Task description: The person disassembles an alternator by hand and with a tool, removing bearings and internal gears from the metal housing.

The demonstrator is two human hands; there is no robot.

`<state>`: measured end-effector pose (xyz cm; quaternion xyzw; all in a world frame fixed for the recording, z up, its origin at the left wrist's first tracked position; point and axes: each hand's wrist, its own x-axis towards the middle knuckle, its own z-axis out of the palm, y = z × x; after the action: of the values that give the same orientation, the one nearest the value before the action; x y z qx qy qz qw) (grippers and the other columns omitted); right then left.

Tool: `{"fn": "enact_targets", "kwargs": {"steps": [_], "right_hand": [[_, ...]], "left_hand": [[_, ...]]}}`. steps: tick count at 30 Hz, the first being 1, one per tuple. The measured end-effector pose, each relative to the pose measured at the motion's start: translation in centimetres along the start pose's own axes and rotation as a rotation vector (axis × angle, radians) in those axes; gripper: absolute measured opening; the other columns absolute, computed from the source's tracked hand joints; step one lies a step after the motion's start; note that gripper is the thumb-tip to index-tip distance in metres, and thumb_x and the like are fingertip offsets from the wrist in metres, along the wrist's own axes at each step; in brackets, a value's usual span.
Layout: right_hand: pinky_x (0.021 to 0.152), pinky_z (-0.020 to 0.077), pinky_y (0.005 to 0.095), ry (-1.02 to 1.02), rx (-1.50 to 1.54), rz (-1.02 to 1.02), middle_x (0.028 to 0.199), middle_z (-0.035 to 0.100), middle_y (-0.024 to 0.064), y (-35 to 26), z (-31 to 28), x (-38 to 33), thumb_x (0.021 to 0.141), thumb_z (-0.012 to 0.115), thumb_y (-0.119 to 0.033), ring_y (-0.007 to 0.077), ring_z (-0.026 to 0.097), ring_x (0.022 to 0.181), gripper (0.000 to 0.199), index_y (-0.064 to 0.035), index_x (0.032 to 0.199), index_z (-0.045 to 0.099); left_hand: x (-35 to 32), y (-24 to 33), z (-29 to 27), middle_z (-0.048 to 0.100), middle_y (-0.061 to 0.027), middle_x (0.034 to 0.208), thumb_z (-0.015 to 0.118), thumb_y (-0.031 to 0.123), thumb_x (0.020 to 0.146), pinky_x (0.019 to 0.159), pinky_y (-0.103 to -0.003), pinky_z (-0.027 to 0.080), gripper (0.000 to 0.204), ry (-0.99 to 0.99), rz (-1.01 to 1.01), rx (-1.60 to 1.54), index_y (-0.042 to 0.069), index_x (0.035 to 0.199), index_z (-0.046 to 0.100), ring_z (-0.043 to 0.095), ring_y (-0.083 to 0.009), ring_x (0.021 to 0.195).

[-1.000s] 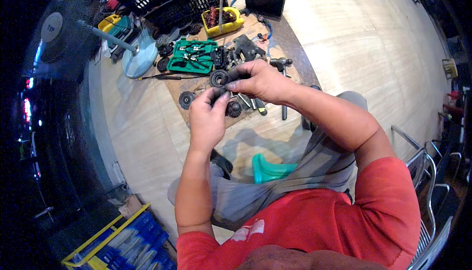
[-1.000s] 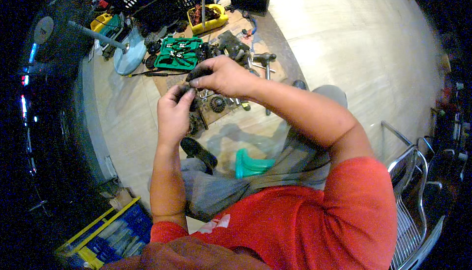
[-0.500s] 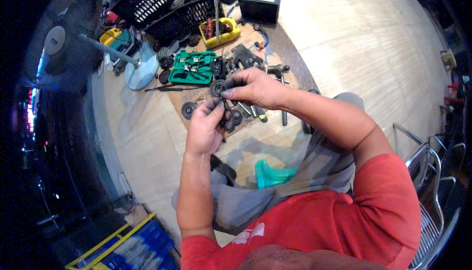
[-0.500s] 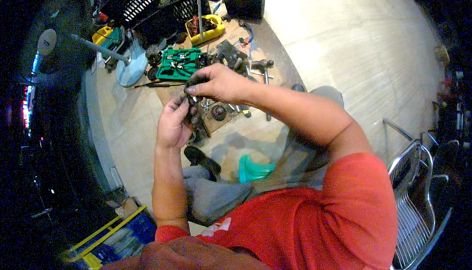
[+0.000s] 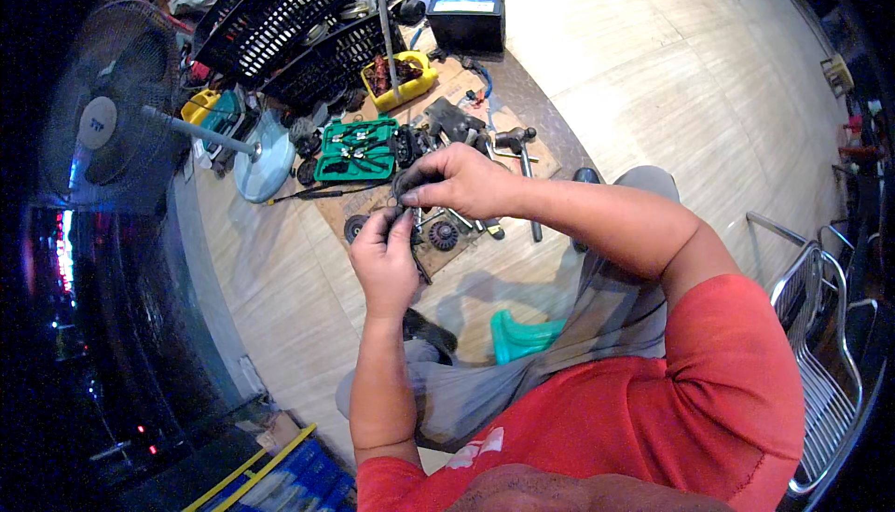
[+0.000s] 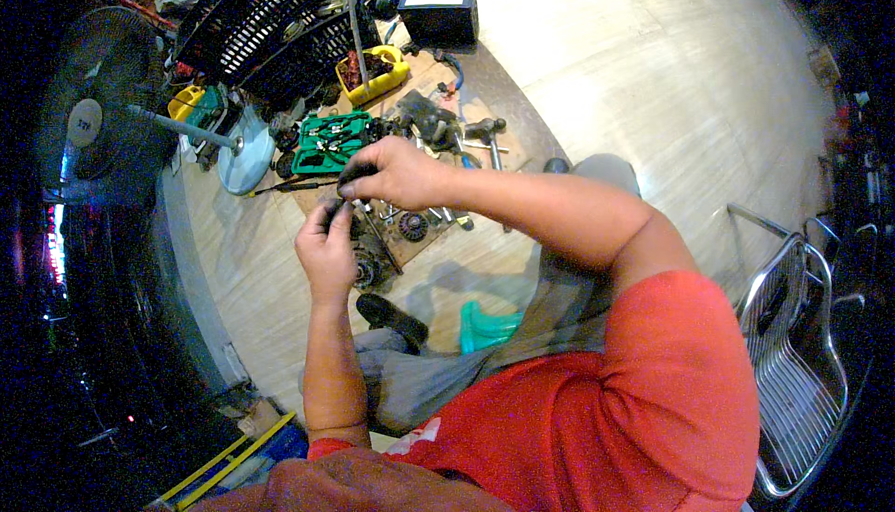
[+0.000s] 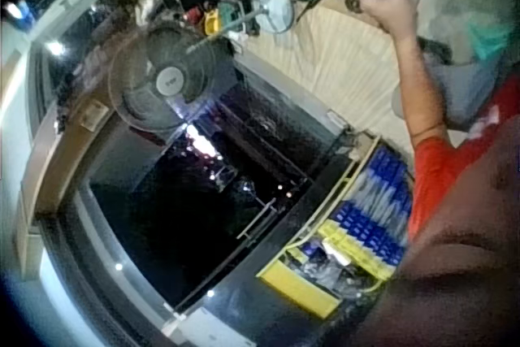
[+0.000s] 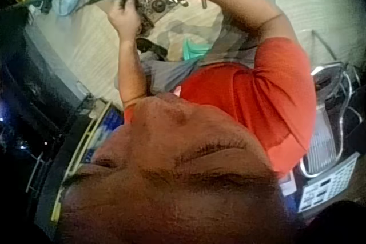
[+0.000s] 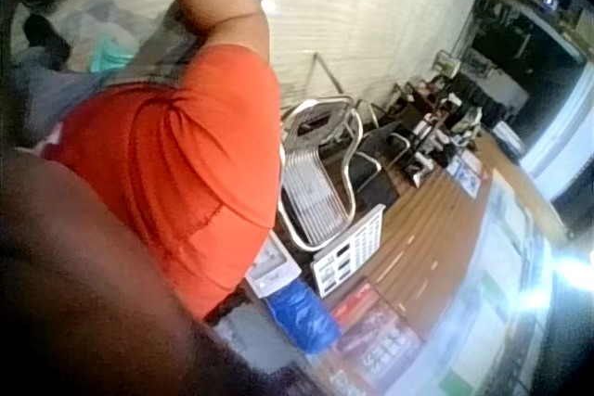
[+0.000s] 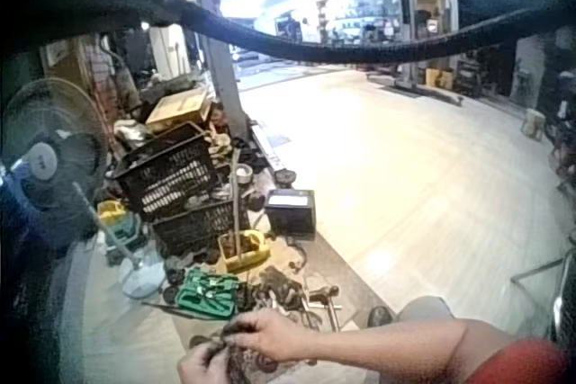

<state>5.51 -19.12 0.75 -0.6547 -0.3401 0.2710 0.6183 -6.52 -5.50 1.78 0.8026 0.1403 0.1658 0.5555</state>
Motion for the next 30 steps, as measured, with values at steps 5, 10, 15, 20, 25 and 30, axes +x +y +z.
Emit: {"fn": "enact_targets", "kwargs": {"steps": [5, 10, 15, 20, 25, 30], "right_hand": [[0.074, 0.0505, 0.0311, -0.013, -0.016, -0.149, 0.083, 0.070, 0.0115, -0.9, -0.2, -0.1, 0.082, 0.071, -0.019, 0.0147, 0.064, 0.077, 0.023, -0.0016, 0.096, 0.069], [0.073, 0.0502, 0.0295, 0.048, -0.178, -0.140, 0.084, 0.069, 0.0121, -0.9, -0.3, -0.3, 0.084, 0.068, -0.015, 0.0121, 0.063, 0.079, 0.020, 0.0009, 0.097, 0.067], [0.072, 0.0500, 0.0303, 0.122, -0.199, -0.047, 0.083, 0.069, 0.0125, -0.5, -0.1, -0.4, 0.086, 0.067, -0.016, 0.0117, 0.062, 0.077, 0.020, 0.0009, 0.096, 0.067], [0.073, 0.0495, 0.0303, 0.011, -0.040, -0.045, 0.081, 0.068, 0.0117, -0.5, -0.6, -0.4, 0.086, 0.068, -0.017, 0.0118, 0.061, 0.076, 0.021, 0.0013, 0.096, 0.067], [0.071, 0.0493, 0.0314, -0.003, -0.153, -0.115, 0.080, 0.068, 0.0135, -0.9, -0.4, -0.6, 0.085, 0.067, -0.018, 0.0155, 0.062, 0.074, 0.021, 0.0002, 0.095, 0.066], [0.068, 0.0491, 0.0335, 0.128, -0.256, -0.093, 0.080, 0.066, 0.0169, -0.6, 0.2, -0.8, 0.086, 0.065, -0.019, 0.0203, 0.062, 0.070, 0.019, -0.0013, 0.094, 0.066]], "left_hand": [[-0.6, -0.4, 0.0, 0.065, -0.0019, 0.083, 0.060, 0.005, 0.091, 0.064, -0.024, 0.046, 0.007, -0.167, -0.333, -0.878, 0.000, 0.091, 0.065, 0.059, -0.0115, 0.069], [0.2, -0.5, -0.1, 0.065, -0.0018, 0.084, 0.064, 0.007, 0.090, 0.067, -0.023, 0.046, 0.010, -0.140, -0.290, -0.495, -0.001, 0.095, 0.066, 0.056, -0.0069, 0.073], [0.1, -0.7, 0.5, 0.066, -0.0017, 0.084, 0.064, 0.008, 0.090, 0.069, -0.023, 0.046, 0.014, -0.063, -0.126, -0.118, -0.002, 0.098, 0.066, 0.057, -0.0072, 0.074], [0.3, -1.3, -0.3, 0.066, -0.0022, 0.088, 0.060, 0.005, 0.091, 0.071, -0.023, 0.047, 0.013, -0.150, -0.277, -0.405, -0.004, 0.100, 0.065, 0.057, -0.0074, 0.078], [-0.2, -1.8, -0.1, 0.066, -0.0027, 0.090, 0.059, 0.004, 0.092, 0.072, -0.023, 0.047, 0.014, -0.182, -0.324, -0.600, -0.004, 0.101, 0.065, 0.058, -0.0083, 0.080], [-0.1, -0.3, 0.5, 0.067, -0.0041, 0.090, 0.059, 0.003, 0.090, 0.072, -0.025, 0.048, 0.014, -0.157, -0.139, -0.036, -0.006, 0.100, 0.065, 0.060, -0.0100, 0.079]]}}
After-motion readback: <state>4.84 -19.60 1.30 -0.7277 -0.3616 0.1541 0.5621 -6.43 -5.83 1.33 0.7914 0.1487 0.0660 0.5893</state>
